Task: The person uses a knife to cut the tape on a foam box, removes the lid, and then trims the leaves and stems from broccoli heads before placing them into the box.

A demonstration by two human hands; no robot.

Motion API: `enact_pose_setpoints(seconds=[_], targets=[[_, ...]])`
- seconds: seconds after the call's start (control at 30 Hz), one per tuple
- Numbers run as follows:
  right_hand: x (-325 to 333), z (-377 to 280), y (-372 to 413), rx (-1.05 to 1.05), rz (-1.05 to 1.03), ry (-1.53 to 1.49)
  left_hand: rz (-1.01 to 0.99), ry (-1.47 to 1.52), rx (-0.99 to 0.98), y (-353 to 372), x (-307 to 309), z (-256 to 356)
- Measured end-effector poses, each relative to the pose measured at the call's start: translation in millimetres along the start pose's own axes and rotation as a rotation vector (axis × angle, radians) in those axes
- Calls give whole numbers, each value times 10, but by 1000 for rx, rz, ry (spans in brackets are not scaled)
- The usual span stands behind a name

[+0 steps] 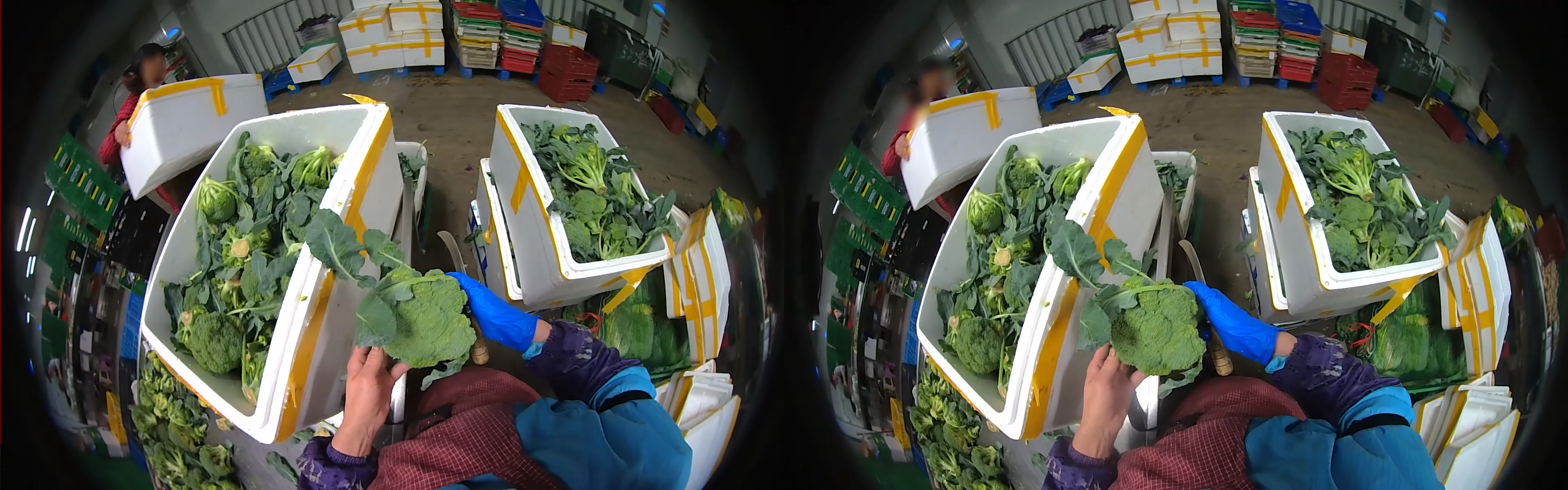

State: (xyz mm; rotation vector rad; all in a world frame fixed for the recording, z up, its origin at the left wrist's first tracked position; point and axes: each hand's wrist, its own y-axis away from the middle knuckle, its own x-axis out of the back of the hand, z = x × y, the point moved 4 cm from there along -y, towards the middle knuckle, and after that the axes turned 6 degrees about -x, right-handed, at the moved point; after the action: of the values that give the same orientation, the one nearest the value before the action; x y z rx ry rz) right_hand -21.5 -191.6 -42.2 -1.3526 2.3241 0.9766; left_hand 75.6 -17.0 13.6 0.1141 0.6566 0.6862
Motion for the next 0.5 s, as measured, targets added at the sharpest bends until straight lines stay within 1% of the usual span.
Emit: enact_pose_setpoints(seconds=[0.1,0.17,0.23,0.3,0.37,0.43,0.47,0.5], targets=[[8,-2,-6,25,13,10,23,1,6,13,-14,11],[-37,-47,20,42,36,4,4,-24,-12,5,-13,15],[-75,-147,99,98,170,182,-24,-51,-29,-7,20,-3],[-84,-159,117,117,204,212,-30,51,-31,-53,64,-62],[-79,-185,158,119,244,308,-178,39,-101,39,-110,61],[-80,-187,149,114,183,352,-162,-36,-100,27,-165,87],[-90,-215,175,114,184,352,-162,-37,-99,34,-175,88],[-111,-247,206,89,226,408,-106,-111,-67,46,-145,81]])
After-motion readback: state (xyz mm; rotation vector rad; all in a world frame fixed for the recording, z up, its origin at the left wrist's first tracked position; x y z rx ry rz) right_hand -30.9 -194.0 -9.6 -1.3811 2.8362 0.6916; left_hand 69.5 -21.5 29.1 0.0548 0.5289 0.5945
